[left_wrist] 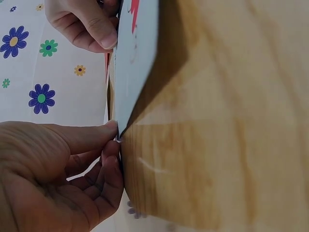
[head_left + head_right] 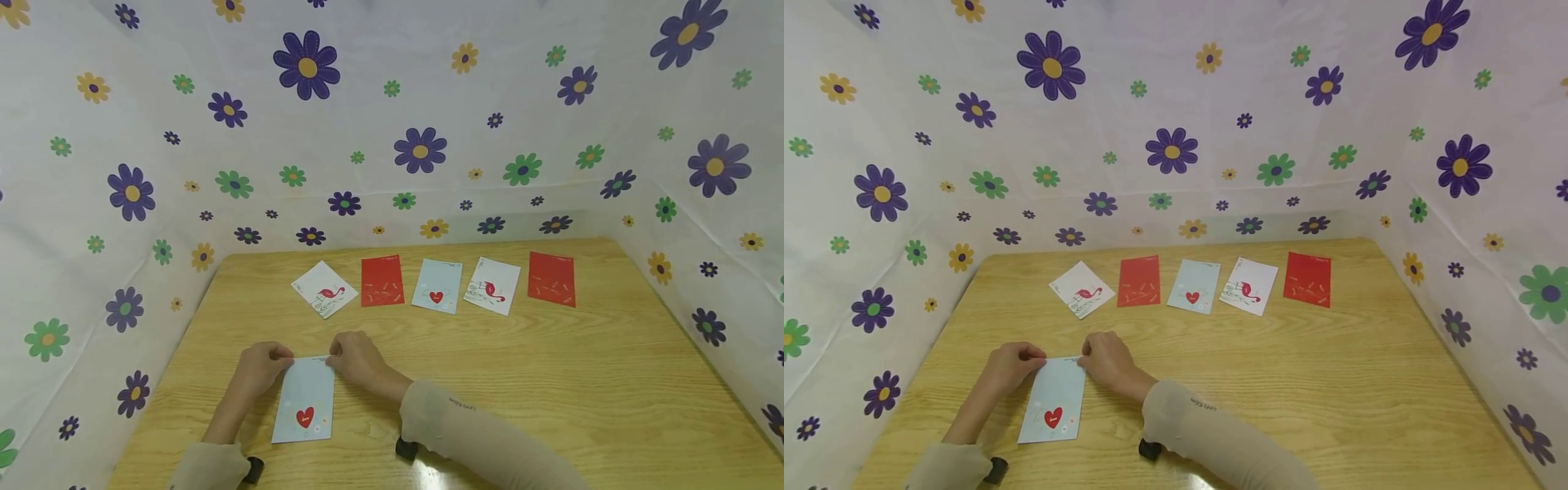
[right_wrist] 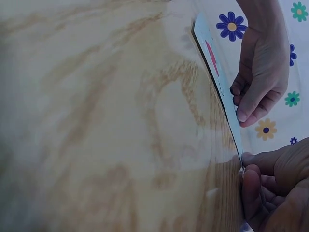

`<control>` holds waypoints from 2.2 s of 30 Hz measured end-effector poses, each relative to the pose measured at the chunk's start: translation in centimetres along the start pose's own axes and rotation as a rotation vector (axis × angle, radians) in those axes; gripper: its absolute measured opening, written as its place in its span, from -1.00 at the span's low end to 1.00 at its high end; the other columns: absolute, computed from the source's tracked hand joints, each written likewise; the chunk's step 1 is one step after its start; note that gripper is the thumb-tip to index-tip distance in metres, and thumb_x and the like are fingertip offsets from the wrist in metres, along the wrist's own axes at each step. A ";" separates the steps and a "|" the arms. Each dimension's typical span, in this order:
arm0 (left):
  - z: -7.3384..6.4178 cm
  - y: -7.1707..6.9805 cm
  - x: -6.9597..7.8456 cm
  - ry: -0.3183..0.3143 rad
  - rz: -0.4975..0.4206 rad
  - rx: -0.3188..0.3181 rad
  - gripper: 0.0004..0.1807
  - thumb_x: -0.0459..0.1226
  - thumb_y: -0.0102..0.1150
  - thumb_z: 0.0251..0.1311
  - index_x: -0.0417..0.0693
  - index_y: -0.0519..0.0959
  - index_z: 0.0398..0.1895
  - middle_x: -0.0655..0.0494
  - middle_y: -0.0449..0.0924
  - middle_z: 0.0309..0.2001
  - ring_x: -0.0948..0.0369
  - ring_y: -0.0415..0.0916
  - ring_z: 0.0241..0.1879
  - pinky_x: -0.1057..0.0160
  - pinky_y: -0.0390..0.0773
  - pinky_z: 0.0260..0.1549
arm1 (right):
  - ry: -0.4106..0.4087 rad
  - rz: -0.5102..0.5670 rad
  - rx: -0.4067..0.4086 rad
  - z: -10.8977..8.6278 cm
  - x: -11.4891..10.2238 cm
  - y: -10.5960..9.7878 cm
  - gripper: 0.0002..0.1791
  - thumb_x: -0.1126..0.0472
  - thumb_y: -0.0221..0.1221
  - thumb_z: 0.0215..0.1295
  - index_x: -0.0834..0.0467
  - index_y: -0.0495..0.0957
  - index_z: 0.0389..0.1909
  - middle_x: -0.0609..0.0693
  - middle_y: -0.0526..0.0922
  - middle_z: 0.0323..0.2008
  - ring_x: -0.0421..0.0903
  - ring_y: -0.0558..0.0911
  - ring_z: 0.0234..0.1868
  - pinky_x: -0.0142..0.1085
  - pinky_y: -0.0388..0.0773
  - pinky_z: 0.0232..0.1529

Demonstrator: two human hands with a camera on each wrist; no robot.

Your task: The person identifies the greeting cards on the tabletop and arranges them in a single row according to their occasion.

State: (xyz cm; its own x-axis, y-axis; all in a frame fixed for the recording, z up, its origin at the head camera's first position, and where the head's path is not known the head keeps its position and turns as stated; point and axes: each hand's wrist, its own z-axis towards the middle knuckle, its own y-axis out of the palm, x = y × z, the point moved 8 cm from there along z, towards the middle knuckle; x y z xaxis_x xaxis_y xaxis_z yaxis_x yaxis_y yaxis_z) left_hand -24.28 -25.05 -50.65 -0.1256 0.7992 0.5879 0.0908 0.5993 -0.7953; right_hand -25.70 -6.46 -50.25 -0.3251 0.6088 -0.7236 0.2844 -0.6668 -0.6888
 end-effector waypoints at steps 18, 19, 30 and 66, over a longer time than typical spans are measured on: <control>-0.3 -0.9 0.5 0.014 -0.016 -0.017 -0.74 -0.24 0.25 0.41 -0.26 0.68 -0.02 -0.12 0.71 -0.09 0.04 0.60 -0.16 0.02 0.65 -0.18 | 0.056 0.302 -0.133 -0.6 1.2 -0.7 -0.83 0.18 0.30 0.43 0.20 0.69 -0.10 -0.04 0.64 -0.52 -0.19 0.54 -0.60 -0.44 0.47 -0.57; -0.3 -1.1 0.6 0.013 -0.016 -0.015 -0.73 -0.23 0.24 0.43 -0.26 0.68 0.00 -0.12 0.70 -0.08 0.05 0.60 -0.16 0.05 0.65 -0.21 | 0.058 0.311 -0.145 -0.7 1.2 -0.8 -0.81 0.18 0.29 0.43 0.21 0.69 -0.07 -0.02 0.65 -0.50 -0.18 0.56 -0.58 -0.44 0.48 -0.55; 0.1 -2.6 3.9 0.114 -0.024 0.051 -0.66 -0.17 0.18 0.49 -0.24 0.65 0.11 -0.16 0.69 0.04 -0.09 0.63 0.03 -0.04 0.66 -0.09 | 0.056 0.327 -0.175 -1.9 2.2 -3.4 -0.64 0.12 0.26 0.46 0.26 0.63 0.13 -0.08 0.69 -0.17 -0.14 0.68 -0.30 -0.34 0.66 -0.29; 4.7 -1.7 16.6 0.400 -0.231 0.085 -0.60 -0.17 0.17 0.51 -0.24 0.58 0.24 -0.09 0.68 0.01 0.01 0.61 -0.01 0.01 0.64 0.02 | 0.058 0.263 0.067 -3.6 8.1 -19.9 -0.56 0.13 0.15 0.56 0.36 0.51 0.26 0.28 0.68 0.04 0.25 0.68 -0.05 0.06 0.68 -0.05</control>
State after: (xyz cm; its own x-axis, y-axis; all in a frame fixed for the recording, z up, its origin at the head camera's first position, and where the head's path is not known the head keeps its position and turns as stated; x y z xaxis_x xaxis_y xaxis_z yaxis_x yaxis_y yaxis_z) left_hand -31.20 -13.05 -40.22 0.2591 0.6105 0.7484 0.0219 0.7710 -0.6365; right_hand -30.75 13.30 -42.54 -0.1955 0.4329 -0.8800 0.2912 -0.8312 -0.4736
